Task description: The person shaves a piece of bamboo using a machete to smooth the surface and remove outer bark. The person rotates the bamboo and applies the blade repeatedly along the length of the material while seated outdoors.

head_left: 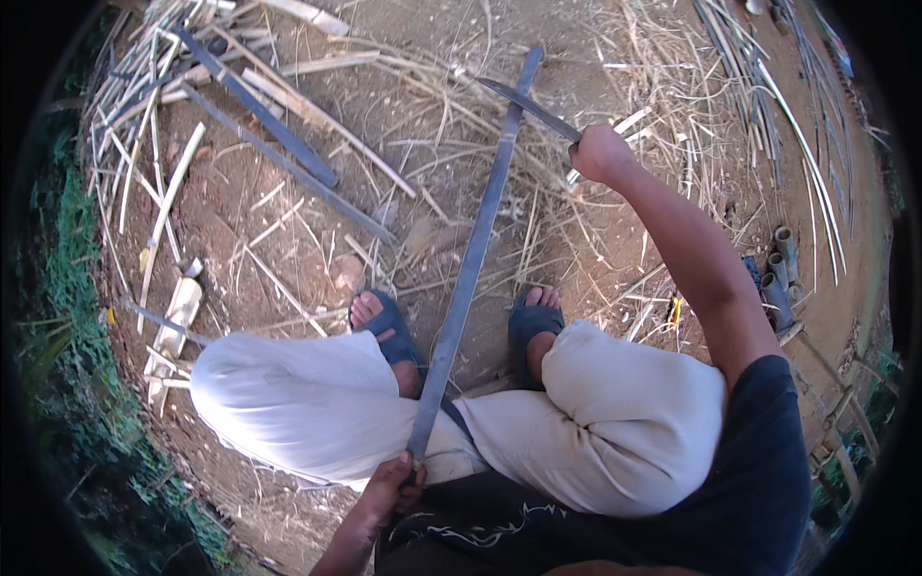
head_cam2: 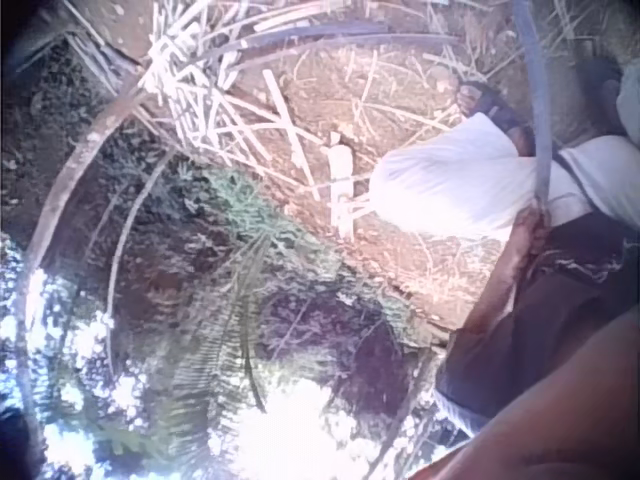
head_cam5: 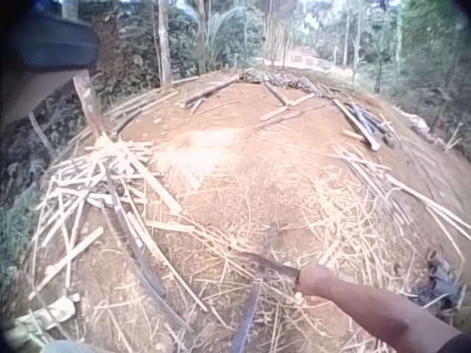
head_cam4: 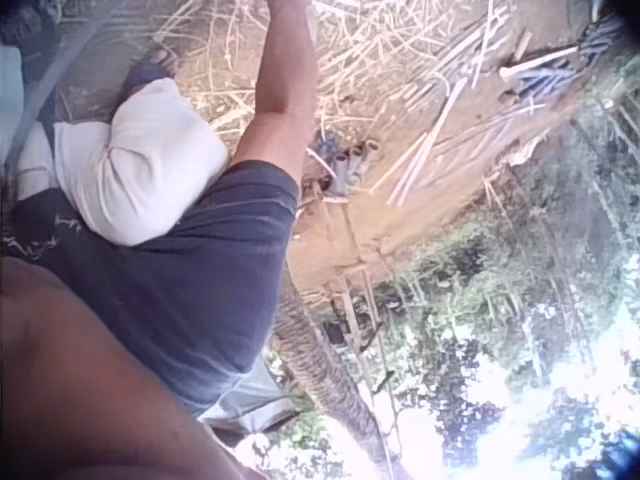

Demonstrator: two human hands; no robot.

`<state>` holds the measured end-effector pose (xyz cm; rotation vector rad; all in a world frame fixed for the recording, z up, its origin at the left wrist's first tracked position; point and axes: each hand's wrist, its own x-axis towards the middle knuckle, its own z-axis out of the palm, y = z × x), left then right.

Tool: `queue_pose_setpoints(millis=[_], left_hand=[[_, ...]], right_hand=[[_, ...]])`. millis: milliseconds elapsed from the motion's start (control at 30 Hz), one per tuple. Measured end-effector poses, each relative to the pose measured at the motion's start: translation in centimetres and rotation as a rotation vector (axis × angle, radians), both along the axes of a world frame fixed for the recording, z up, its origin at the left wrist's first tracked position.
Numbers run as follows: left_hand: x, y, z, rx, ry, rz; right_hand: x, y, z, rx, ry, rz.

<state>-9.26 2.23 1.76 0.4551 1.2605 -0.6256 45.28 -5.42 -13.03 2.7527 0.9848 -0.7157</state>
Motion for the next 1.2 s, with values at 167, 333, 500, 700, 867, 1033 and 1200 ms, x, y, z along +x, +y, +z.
queue_pose_setpoints(millis=[167,333,500,700,867,1033,1200], left_hand=[[-0.9,-0.7,-0.6,0.043,-0.006,-0.069],[-10.0,-4.6,-7.3,0.235,-0.025,-0.161],[-7.8,-5.4,-7.2,0.516,-0.202,-0.361],[-8.7,-5.8,-8.5,0.537,-0.166,-0.376],[-7.7,-4.2,-8.0,0.601,-0.159,-0.391],[-5.8,-4.6,-6.3,0.388,-0.041,-0.261],[-8.2,-4.7,-9.0,0.253,-0.083,-0.06]], right_hand=[[-3.5,-0.4,1.2,-0.005,0.237,0.167],[-1.0,1.4,2.1,0.104,0.128,-0.027],[-2.8,-0.5,5.1,-0.011,0.163,0.227],[-1.1,-1.9,2.4,0.026,0.105,0.055],[-2.2,0.2,4.6,0.02,0.149,0.296],[-2.1,-3.3,1.1,0.071,0.154,0.105],[-1.3,-2.2,2.8,0.017,0.126,0.189]])
